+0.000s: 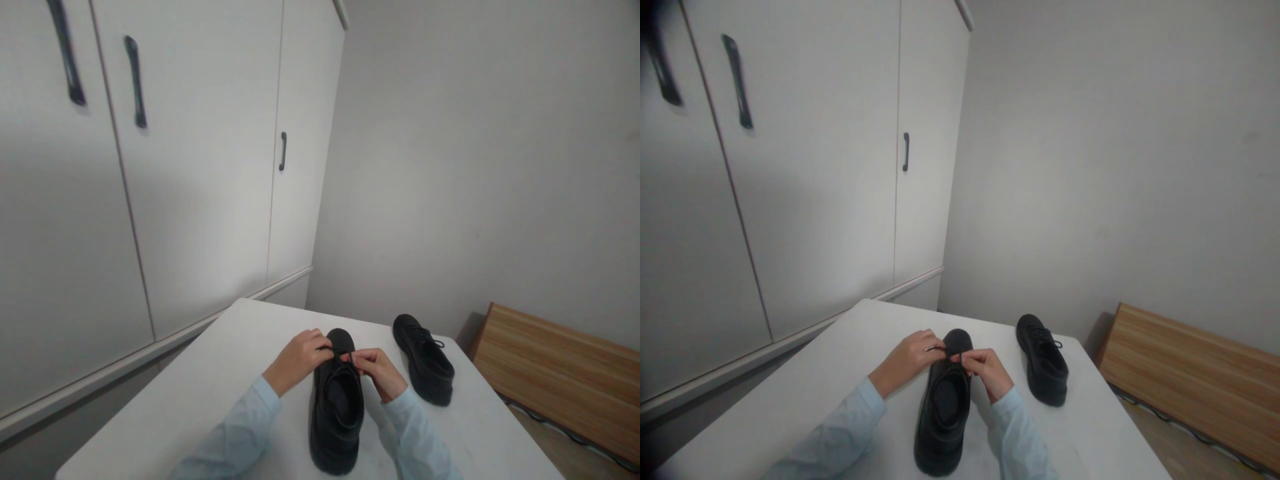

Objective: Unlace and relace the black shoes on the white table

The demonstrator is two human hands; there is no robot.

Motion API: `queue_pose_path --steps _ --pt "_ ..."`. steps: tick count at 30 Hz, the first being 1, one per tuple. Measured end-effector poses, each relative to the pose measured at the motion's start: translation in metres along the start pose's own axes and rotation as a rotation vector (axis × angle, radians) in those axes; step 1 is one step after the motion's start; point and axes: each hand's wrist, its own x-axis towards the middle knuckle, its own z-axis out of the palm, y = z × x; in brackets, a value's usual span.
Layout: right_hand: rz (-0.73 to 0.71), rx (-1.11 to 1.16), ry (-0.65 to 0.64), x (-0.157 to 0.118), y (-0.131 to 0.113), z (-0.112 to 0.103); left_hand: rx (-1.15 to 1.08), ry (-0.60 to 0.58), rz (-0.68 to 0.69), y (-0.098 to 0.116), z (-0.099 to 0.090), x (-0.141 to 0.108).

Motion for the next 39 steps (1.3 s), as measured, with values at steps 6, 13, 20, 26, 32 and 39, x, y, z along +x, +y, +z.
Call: queue_pose_path --steps 6,13,20,26,32,39 --pt "-0.027 -0.05 -0.126 -0.004 -0.006 -0.005 0.096 -0.018 -0.063 0.002 0.002 0.0" --pt "-0.058 -0.151 -0.348 -0.008 -0.011 -0.01 -0.053 -0.032 -0.13 0.007 0.011 0.001" --pt "-0.04 -0.133 -0.309 -0.008 -0.01 -0.006 -0.099 -0.064 -0.135 0.009 0.012 0.002" --pt "-0.069 -0.158 -0.055 -0.001 -0.006 0.008 -0.094 0.008 -0.186 0.009 0.015 0.002" --pt "-0.049 -0.162 0.077 0.0 -0.007 0.014 -0.132 0.086 -0.248 0.01 0.016 0.0" --pt "-0.007 -0.111 0.115 -0.004 -0.01 0.013 -0.49 0.269 -0.389 0.02 0.022 0.003"
